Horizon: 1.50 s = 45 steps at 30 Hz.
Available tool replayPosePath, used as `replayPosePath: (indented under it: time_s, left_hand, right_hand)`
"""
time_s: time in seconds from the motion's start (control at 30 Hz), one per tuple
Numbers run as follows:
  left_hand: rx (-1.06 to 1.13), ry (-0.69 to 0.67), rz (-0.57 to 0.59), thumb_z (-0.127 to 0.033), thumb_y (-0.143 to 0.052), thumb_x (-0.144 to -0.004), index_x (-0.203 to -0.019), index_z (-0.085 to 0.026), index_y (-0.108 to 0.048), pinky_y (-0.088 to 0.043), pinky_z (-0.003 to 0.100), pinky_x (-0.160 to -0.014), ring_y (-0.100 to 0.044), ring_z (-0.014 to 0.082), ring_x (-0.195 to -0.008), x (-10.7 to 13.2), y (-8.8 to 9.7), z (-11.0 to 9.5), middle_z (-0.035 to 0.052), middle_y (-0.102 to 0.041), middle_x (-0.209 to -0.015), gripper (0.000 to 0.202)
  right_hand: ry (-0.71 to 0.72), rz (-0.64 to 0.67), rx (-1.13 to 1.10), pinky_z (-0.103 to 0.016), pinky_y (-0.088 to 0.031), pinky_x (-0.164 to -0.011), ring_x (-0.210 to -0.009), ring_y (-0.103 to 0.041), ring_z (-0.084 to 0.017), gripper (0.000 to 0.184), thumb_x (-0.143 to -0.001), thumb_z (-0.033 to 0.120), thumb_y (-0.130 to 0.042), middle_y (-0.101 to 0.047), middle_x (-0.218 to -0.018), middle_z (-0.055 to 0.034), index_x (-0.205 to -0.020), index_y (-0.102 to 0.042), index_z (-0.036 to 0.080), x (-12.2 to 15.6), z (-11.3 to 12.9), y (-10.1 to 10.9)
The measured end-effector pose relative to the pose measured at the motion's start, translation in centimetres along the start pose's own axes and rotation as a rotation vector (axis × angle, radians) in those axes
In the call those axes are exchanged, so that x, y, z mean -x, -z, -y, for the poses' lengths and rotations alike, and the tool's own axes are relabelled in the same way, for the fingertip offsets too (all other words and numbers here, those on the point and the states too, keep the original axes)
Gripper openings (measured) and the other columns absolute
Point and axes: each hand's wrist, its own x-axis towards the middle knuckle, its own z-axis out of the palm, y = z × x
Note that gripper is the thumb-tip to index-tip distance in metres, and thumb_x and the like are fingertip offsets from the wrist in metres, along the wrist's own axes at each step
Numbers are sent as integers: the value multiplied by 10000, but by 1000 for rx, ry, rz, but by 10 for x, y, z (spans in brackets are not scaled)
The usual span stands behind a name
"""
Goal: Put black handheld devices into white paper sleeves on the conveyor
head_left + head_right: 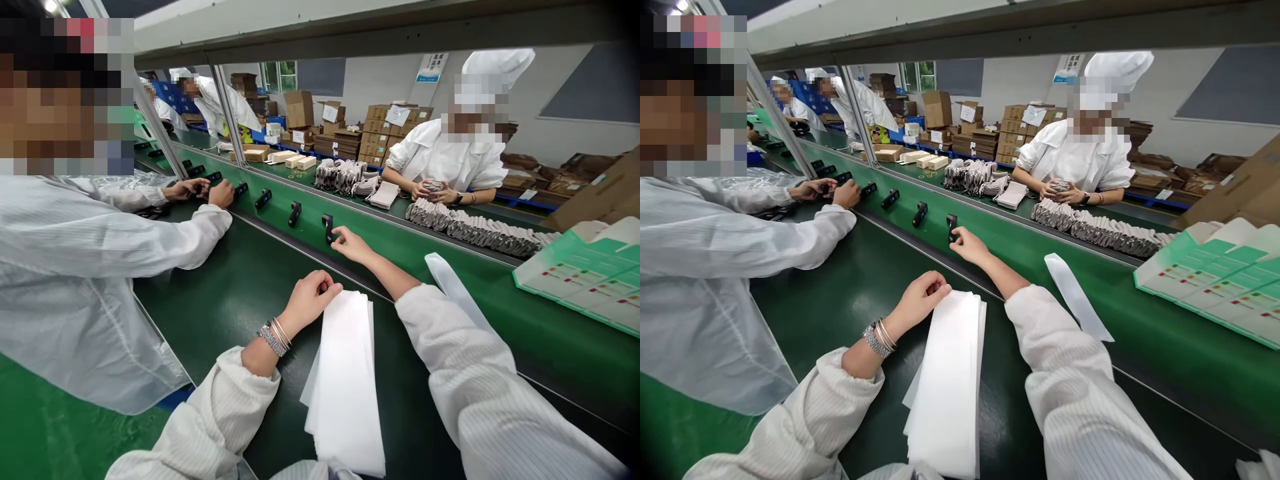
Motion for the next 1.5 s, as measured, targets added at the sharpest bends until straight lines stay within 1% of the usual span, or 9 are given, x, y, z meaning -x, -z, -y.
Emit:
replayPosePath:
  time_s: [0.17,0.33,0.53,0.8,0.9,1.03,1.1,1.23,1.5]
  left_hand:
    - [-120,-31,-6,-298,-632,-825,-789,-188,-586,-358,253,-626,-481,129,-670,4,1,-2,-7,-541,-753,125]
    - [-187,-118,-56,-251,-470,-941,-747,-186,-599,-362,277,-677,-537,141,-715,1,-1,4,9,-577,-747,242]
    - [-195,-169,-51,-190,-448,-946,-946,-210,-618,-370,293,-766,-541,143,-692,0,1,-2,-12,-616,-751,171]
    - [-142,-250,-88,-258,-595,-888,-837,-203,-628,-405,335,-888,-547,195,-937,6,2,-14,44,-562,-926,82]
    - [14,-274,-81,-252,-589,-895,-848,-202,-627,-438,330,-930,-533,195,-1007,10,2,-19,62,-516,-1012,79]
    - [111,-304,-195,-271,-594,-898,-837,-189,-627,-429,328,-1007,-498,196,-1085,13,4,-25,70,-461,-1088,107]
    - [126,-259,-305,-273,-598,-889,-820,-185,-622,-439,323,-993,-497,196,-1076,13,5,-27,66,-456,-1072,114]
    - [205,-129,-406,-279,-586,-879,-795,-179,-597,-480,284,-856,-524,182,-989,8,8,-27,59,-478,-1031,131]
    - [-34,-30,-168,-306,-644,-841,-817,-185,-604,-416,263,-706,-502,143,-782,3,8,-8,18,-537,-876,129]
  right_hand:
    - [-217,-33,175,-466,-420,-969,-1047,-585,-285,471,-806,443,-661,-544,-1172,-136,-1220,-583,234,-61,9,-17]
    - [-263,-107,4,-417,-481,-904,-936,-622,-224,256,-895,287,-480,-567,-1104,-122,-1109,-578,187,-67,-6,-21]
    - [-105,-192,-609,-331,-569,-763,-846,-671,-164,807,-832,331,-554,-601,-1107,-46,-1467,-56,303,10,2,10]
    - [110,-216,-948,-411,-594,-797,-828,-660,-169,1149,-632,370,-830,-494,-1239,-58,-1463,-38,418,109,43,24]
    - [151,-159,-899,-345,-581,-780,-906,-631,-171,1022,-667,383,-814,-491,-1250,-60,-1448,-154,386,114,49,16]
    - [167,-6,-748,-275,-519,-786,-1027,-566,-181,439,-870,528,-586,-538,-1210,-71,-1208,-552,250,122,56,6]
    - [135,152,-747,-278,-493,-774,-942,-571,-174,442,-911,596,-479,-590,-1064,-66,-1019,-630,195,129,61,2]
    - [117,362,-764,-244,-410,-664,-692,-488,-122,454,-790,600,-655,-529,-746,-5,-772,-578,154,138,70,-4]
    - [34,-469,-532,-225,-331,-613,-656,-413,-121,306,-860,478,-536,-472,-725,12,-806,-534,178,81,26,57]
